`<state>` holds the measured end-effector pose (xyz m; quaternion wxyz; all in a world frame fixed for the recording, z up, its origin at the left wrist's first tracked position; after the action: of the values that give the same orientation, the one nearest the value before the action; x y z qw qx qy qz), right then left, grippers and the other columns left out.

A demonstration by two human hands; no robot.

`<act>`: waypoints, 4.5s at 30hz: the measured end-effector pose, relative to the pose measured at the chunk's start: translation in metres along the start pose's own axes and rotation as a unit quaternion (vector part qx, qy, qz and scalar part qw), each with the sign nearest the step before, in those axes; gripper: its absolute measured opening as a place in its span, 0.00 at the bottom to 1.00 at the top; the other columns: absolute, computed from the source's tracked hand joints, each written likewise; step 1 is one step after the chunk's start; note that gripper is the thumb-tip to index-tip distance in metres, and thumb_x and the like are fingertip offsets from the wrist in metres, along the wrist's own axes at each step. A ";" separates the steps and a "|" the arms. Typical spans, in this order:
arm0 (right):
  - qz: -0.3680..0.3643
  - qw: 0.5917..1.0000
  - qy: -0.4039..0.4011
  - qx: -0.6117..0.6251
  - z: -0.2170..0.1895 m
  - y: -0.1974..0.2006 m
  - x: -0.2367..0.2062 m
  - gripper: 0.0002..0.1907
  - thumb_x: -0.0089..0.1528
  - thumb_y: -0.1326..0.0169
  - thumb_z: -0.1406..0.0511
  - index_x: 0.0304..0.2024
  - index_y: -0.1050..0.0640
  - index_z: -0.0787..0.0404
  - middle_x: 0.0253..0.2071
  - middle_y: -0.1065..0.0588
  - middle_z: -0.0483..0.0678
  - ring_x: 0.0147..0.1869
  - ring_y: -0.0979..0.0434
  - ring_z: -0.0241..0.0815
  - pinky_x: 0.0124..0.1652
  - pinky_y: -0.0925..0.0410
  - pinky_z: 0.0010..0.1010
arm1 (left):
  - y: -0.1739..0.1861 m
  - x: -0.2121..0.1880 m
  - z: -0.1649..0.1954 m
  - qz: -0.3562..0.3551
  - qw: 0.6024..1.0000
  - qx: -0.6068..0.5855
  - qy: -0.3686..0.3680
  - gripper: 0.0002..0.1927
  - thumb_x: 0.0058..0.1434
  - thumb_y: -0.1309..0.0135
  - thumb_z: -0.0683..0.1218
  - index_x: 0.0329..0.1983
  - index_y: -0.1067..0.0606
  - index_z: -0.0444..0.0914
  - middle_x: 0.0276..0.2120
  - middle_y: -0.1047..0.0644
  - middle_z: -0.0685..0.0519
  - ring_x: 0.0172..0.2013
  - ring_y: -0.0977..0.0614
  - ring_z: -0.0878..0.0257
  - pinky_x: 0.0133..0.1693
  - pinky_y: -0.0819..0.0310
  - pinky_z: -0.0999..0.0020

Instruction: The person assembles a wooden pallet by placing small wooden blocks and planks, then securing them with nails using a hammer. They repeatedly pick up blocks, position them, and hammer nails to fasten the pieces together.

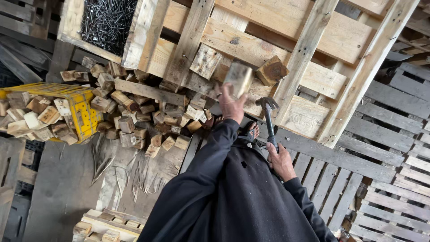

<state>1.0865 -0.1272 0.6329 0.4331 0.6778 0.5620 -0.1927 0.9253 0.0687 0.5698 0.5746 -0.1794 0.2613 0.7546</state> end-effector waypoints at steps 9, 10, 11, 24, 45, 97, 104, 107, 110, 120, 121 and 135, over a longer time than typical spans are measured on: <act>-0.010 0.999 -0.013 0.048 0.018 0.005 0.018 0.28 0.65 0.46 0.46 0.44 0.29 0.67 0.19 0.33 0.45 0.17 0.36 0.34 0.21 0.39 0.28 | 0.044 0.019 -0.001 -0.098 0.965 -0.243 -0.029 0.39 0.50 0.33 0.53 0.63 0.36 0.39 0.53 0.27 0.43 0.52 0.23 0.52 0.47 0.20 0.58; -0.008 0.999 -0.013 0.051 0.018 0.003 0.019 0.28 0.65 0.46 0.46 0.46 0.30 0.65 0.19 0.33 0.45 0.17 0.37 0.35 0.21 0.39 0.28 | 0.060 0.017 0.000 -0.110 0.954 -0.274 0.047 0.37 0.52 0.37 0.57 0.62 0.34 0.40 0.52 0.26 0.44 0.49 0.24 0.53 0.43 0.23 0.61; -0.012 0.998 -0.022 0.059 0.018 0.000 0.020 0.27 0.64 0.47 0.46 0.45 0.29 0.65 0.19 0.33 0.45 0.17 0.37 0.35 0.20 0.39 0.29 | 0.076 0.015 0.003 -0.122 0.937 -0.304 0.122 0.36 0.54 0.40 0.61 0.62 0.32 0.40 0.50 0.26 0.45 0.47 0.24 0.53 0.38 0.25 0.63; -0.013 0.998 -0.034 0.057 0.021 -0.020 0.022 0.25 0.65 0.47 0.48 0.40 0.29 0.64 0.19 0.34 0.44 0.16 0.36 0.35 0.19 0.39 0.30 | 0.125 0.090 0.065 -0.176 0.835 -0.405 0.328 0.57 0.61 0.69 0.83 0.65 0.32 0.29 0.40 0.25 0.38 0.31 0.24 0.60 0.27 0.27 0.67; -0.012 0.659 0.721 0.213 -0.258 0.001 -0.040 0.17 0.72 0.51 0.52 0.45 0.30 0.59 0.29 0.22 0.49 0.23 0.23 0.38 0.27 0.26 0.30 | 0.146 0.113 0.047 -0.024 0.896 0.195 -0.397 0.57 0.40 0.22 0.57 0.67 0.41 0.33 0.57 0.29 0.40 0.57 0.27 0.51 0.64 0.32 0.55; -0.044 0.962 0.247 -0.106 -0.277 -0.031 -0.016 0.22 0.71 0.47 0.55 0.40 0.29 0.71 0.24 0.29 0.50 0.23 0.31 0.39 0.23 0.34 0.29 | 0.152 0.113 0.060 -0.010 0.877 0.347 -0.332 0.61 0.55 0.33 0.69 0.70 0.51 0.24 0.58 0.29 0.33 0.58 0.28 0.38 0.65 0.69 0.33; -0.147 0.756 0.596 0.228 -0.270 -0.017 -0.014 0.19 0.70 0.47 0.54 0.48 0.28 0.64 0.27 0.28 0.47 0.23 0.30 0.35 0.23 0.33 0.27 | 0.135 0.105 0.060 -0.099 0.902 0.389 -0.161 0.62 0.52 0.38 0.68 0.75 0.54 0.29 0.61 0.29 0.43 0.63 0.27 0.50 0.75 0.68 0.40; -0.055 0.950 0.240 -0.191 -0.236 -0.038 0.026 0.21 0.71 0.50 0.52 0.44 0.27 0.65 0.24 0.29 0.47 0.21 0.32 0.35 0.20 0.35 0.28 | 0.136 0.106 0.062 -0.038 0.889 0.383 -0.248 0.63 0.52 0.37 0.69 0.74 0.55 0.27 0.63 0.32 0.37 0.64 0.30 0.45 0.71 0.65 0.42; -0.036 0.980 0.172 -0.097 -0.212 -0.046 0.040 0.21 0.70 0.50 0.51 0.42 0.27 0.63 0.21 0.31 0.45 0.19 0.33 0.33 0.20 0.36 0.27 | 0.132 0.110 0.063 -0.012 0.833 0.406 -0.375 0.66 0.50 0.38 0.73 0.70 0.57 0.26 0.65 0.36 0.32 0.65 0.32 0.38 0.67 0.65 0.38; -0.045 0.984 0.164 -0.045 -0.178 -0.029 0.042 0.18 0.70 0.51 0.54 0.41 0.28 0.64 0.20 0.32 0.43 0.19 0.33 0.35 0.21 0.36 0.29 | 0.119 0.097 0.065 -0.016 0.906 0.345 -0.246 0.63 0.46 0.32 0.65 0.72 0.49 0.26 0.59 0.26 0.36 0.60 0.26 0.43 0.67 0.54 0.40; -0.023 0.982 0.182 -0.041 -0.172 -0.019 0.032 0.19 0.70 0.51 0.54 0.40 0.28 0.65 0.20 0.31 0.44 0.20 0.32 0.35 0.21 0.36 0.28 | 0.119 0.094 0.066 -0.018 0.911 0.349 -0.221 0.62 0.48 0.33 0.65 0.74 0.48 0.27 0.58 0.25 0.37 0.59 0.25 0.43 0.68 0.50 0.42; -0.088 0.870 0.463 0.144 -0.170 0.066 -0.066 0.19 0.72 0.49 0.53 0.46 0.28 0.65 0.29 0.25 0.48 0.23 0.27 0.36 0.22 0.31 0.27 | 0.119 0.084 0.072 0.019 0.910 0.346 -0.227 0.66 0.45 0.28 0.60 0.74 0.56 0.31 0.59 0.28 0.37 0.58 0.24 0.43 0.63 0.43 0.44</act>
<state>1.0899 -0.0289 0.8002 0.0016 0.6922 0.7212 0.0272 0.7900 0.1527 0.6023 0.6299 0.2114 0.3720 0.6482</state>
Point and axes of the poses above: each hand's wrist, its own x-axis towards the middle knuckle, its own y-axis out of the back of the hand, z = x × y, the point moved 2 cm from there along x, towards the middle knuckle
